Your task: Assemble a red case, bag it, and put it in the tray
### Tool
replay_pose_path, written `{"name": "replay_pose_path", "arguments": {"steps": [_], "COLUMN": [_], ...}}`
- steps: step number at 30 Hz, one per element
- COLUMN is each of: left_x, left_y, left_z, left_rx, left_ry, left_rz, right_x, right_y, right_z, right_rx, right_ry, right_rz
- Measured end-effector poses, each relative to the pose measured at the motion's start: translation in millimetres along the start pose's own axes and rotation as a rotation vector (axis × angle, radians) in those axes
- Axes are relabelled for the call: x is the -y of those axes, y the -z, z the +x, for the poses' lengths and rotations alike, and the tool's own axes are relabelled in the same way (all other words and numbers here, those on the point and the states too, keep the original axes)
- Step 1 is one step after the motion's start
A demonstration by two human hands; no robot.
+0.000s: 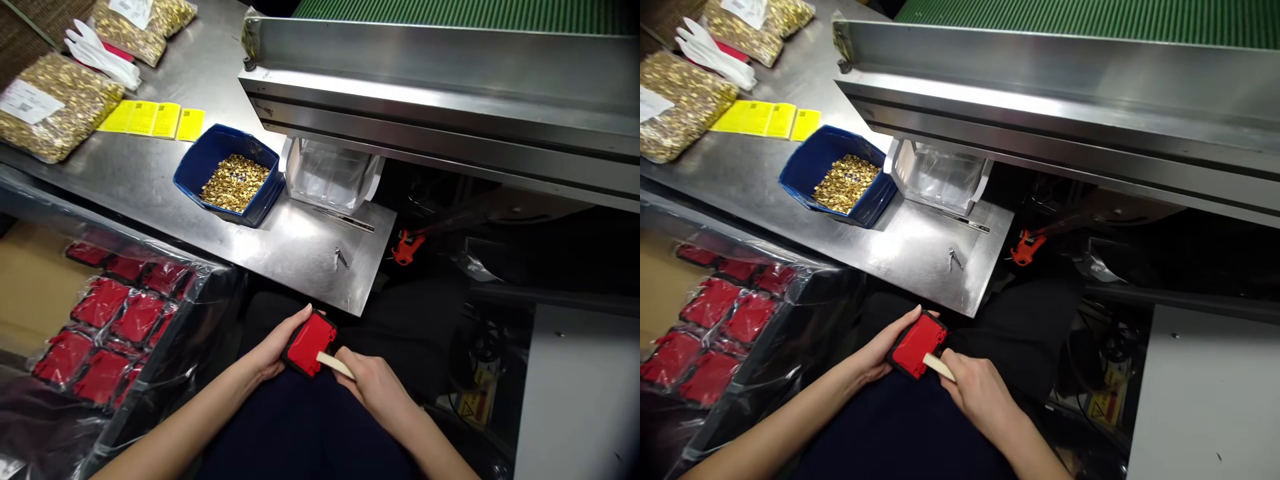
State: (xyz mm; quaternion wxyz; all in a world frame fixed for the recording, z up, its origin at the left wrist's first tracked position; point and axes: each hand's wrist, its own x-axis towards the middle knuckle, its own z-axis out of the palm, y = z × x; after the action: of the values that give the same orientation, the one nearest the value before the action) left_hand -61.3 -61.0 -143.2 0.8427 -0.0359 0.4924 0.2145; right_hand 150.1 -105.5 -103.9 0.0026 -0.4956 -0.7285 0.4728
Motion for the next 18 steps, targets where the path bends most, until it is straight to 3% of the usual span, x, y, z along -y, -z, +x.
{"name": "replay_pose_path", "arguments": {"steps": [10, 18], "left_x": [2.1, -0.2], "left_y": [-0.9, -0.2], "left_z": [2.2, 2.9], "left_rx": [-0.032, -0.013], "left_ry": [0.006, 0.019], "left_rz": [-0.021, -0.012], "right_x": [-4.4, -0.5], "right_y": [-14.1, -5.3], "right_z": [4.6, 6.1], "right_rx": [-0.013, 0.034], "right_ry": [0.011, 0.034], "right_rz": [-0.132, -0.098]}}
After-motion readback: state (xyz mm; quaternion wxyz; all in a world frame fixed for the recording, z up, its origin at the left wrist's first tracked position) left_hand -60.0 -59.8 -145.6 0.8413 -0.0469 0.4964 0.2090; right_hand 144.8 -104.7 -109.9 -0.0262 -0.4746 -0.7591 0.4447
